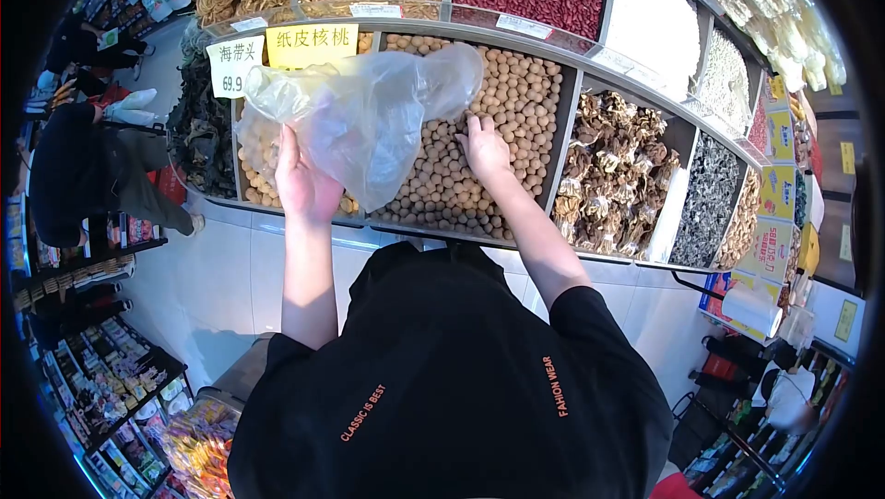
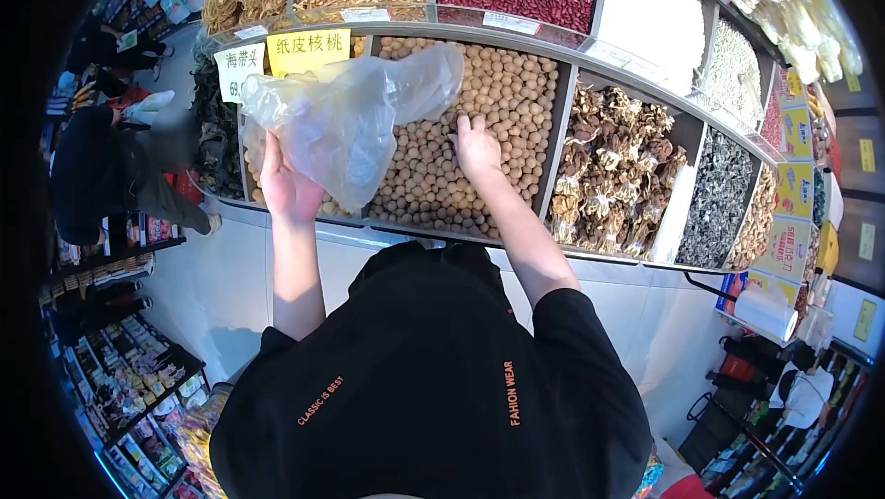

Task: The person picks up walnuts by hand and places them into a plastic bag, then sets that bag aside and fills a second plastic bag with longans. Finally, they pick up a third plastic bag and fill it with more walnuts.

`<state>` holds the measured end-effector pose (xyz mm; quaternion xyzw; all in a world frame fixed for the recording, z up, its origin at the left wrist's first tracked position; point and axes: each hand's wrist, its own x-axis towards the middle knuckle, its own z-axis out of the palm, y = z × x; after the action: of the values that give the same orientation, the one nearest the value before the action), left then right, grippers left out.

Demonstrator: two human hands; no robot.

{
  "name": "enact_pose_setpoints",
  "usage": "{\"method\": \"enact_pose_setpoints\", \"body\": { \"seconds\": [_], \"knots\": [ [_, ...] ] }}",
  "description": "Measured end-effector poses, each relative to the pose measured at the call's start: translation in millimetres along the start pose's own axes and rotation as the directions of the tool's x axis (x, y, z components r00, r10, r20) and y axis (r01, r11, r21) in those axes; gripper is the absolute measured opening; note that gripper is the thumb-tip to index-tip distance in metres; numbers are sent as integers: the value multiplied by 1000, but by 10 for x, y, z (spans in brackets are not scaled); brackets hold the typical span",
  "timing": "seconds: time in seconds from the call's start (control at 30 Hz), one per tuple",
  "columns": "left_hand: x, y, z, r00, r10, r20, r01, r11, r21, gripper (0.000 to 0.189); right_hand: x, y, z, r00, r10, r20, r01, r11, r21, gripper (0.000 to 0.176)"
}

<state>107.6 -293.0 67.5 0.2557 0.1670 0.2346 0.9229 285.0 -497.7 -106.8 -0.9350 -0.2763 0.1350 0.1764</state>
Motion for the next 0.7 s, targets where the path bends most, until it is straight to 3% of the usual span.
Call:
{"method": "enact_pose_setpoints", "body": {
  "seconds": [0.1,0.17,0.2,0.23,0.27,0.3,0.33,0.4,0.43,0.5,0.53,0.57,0.6,0.63,0.67,0.7],
  "knots": [
    [-45,-32,-71,1000,1,-6,-1,1000,6,56,-71,23,-70,997,-6,-80,6,1000,1,37],
    [-56,-46,-176,979,-83,186,96,993,-62,56,-138,70,-121,989,15,-145,-2,996,93,43],
    [-69,-81,-214,979,-83,188,96,993,-61,56,-170,125,-99,989,16,-148,-2,996,94,43],
    [-87,-133,-185,957,-118,263,171,967,-189,55,-205,183,-66,998,63,-13,-45,823,566,54],
    [-103,-188,-159,929,-140,343,252,918,-307,54,-272,145,-147,991,37,126,-129,446,886,65],
    [-120,-238,-155,926,-139,350,254,917,-306,54,-411,145,-248,924,-58,379,-367,150,918,90],
    [-144,-289,-163,935,-201,292,295,899,-324,53,-558,68,-368,888,-199,415,-445,-142,884,101],
    [-142,-382,-149,935,-265,235,334,878,-344,52,-789,-49,-539,903,-350,248,-392,-440,808,97],
    [-130,-423,-136,937,-274,215,325,910,-257,49,-812,-55,-566,904,-348,248,-391,-441,808,97],
    [-134,-537,-134,939,-286,194,318,934,-164,46,-851,-57,-574,919,-391,-56,-151,-478,865,85],
    [-135,-626,-151,985,-171,11,169,981,91,41,-825,-33,-577,920,-386,-59,-147,-482,864,85],
    [-140,-706,-199,991,-6,-132,54,931,360,36,-775,11,-591,970,-238,45,-167,-524,835,79],
    [-142,-804,-346,991,-13,-130,60,931,360,36,-766,49,-603,984,-86,157,-178,-567,805,74],
    [-123,-919,-545,985,151,-86,-76,820,567,30,-821,35,-672,991,-21,131,-121,-548,828,51],
    [-98,-970,-619,953,303,-7,-201,647,736,24,-819,127,-660,992,-21,126,-117,-543,831,51],
    [-78,-1000,-708,952,306,-6,-204,649,733,24,-821,274,-614,1000,12,27,-22,-278,960,41]
  ]
}}
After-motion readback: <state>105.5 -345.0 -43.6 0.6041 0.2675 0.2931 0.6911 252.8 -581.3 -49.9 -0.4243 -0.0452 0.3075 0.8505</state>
